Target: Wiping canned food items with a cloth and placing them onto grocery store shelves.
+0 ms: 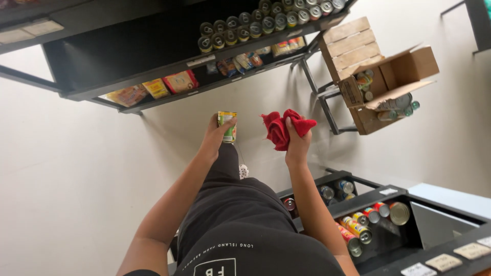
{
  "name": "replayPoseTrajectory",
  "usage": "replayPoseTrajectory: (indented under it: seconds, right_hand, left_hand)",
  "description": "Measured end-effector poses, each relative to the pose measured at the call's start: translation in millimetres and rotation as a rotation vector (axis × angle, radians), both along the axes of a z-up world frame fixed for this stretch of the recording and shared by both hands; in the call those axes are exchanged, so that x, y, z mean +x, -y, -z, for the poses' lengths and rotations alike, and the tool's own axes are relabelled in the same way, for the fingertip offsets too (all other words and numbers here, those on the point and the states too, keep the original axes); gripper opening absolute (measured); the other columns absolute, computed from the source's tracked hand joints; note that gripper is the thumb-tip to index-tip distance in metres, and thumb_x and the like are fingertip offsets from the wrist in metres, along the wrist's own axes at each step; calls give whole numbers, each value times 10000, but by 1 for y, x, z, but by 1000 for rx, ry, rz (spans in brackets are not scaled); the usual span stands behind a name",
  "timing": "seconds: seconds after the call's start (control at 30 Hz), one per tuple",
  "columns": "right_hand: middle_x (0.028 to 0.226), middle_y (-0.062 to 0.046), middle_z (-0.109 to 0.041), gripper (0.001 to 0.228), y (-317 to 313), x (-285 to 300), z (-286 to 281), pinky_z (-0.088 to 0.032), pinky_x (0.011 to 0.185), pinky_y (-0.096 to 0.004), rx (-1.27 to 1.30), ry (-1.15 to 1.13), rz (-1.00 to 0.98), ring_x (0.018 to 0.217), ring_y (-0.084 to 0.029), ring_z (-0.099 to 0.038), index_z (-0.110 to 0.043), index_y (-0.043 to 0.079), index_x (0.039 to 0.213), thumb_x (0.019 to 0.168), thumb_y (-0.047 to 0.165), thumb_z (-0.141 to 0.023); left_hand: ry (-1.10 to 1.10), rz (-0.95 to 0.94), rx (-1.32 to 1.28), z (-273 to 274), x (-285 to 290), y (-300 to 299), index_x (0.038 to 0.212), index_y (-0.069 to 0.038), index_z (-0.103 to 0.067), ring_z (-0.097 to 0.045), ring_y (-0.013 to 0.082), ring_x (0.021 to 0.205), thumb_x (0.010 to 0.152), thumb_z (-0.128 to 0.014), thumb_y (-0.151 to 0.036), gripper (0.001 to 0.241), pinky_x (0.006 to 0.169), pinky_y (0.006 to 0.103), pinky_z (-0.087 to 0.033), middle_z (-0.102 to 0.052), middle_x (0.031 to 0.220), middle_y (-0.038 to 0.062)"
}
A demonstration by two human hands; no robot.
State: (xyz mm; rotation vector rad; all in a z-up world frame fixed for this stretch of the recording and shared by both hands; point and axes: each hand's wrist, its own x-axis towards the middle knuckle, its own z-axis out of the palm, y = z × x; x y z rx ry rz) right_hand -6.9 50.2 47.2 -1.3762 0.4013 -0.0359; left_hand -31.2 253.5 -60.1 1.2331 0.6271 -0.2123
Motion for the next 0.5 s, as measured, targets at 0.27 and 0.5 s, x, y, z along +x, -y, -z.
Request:
replayPoseTrajectory:
  seconds: [0.27,0.5]
  right_hand:
    - [780,30,-561,194,-51,54,41,-453,693,-277,-72,-104,-240,713,-109,-546,-597,167,919,930,180,-791]
    - [800,24,-555,249,-116,114,127,-436,670,-272,-105,-112,-423,721,-119,-543,-579,167,925,901,244,-814]
  left_hand:
    - [272,0,433,62,66,-49,1334,-138,-571,-599,406,1233,797,-915,-346,671,1047,534,-475,-629,1258,161]
    - [420,-86,686,127,132,-102,1314,-139,-570,-612,431,1164,768,-898,-255,647,981,532,-515,-635,1182,174]
